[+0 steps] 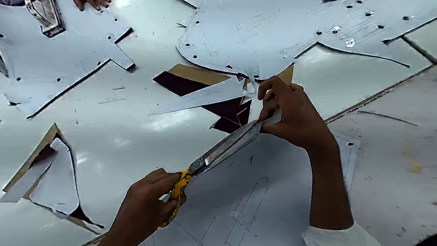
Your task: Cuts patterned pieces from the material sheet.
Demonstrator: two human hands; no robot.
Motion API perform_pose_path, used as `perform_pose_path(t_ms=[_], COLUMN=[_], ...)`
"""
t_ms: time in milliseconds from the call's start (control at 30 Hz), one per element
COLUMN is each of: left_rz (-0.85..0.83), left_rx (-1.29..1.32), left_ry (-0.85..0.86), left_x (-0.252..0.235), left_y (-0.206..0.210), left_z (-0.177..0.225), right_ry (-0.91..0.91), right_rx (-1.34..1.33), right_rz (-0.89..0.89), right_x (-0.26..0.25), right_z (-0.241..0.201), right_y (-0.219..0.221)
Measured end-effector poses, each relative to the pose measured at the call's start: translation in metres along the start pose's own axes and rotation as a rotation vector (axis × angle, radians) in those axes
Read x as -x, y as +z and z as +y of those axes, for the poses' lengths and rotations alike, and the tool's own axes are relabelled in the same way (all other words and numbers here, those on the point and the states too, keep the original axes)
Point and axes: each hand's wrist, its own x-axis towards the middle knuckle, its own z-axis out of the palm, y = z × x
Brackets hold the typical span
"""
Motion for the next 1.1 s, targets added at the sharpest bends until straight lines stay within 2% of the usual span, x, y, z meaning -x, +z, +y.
perform_pose_path(t_ms=[267,633,1100], left_rz=[-0.013,0.052,0.052], left_rx=[0.023,0.147,0.101], left_ry=[-0.023,-0.066,-0.046], left_x=[0.001,0.008,0.0], left_y=[-0.001,-0.002,0.004], left_z=[-0.001,-0.012,-0.003], right_ry=[-0.012,-0.004,-0.031], right_rx=[0.003,0.021,0.005], right_rz=[0.011,0.002,0.005], right_x=[0.0,-0.001,0.0], right_z=[0.003,0.003,0.005], right_y=[0.002,0.001,0.002])
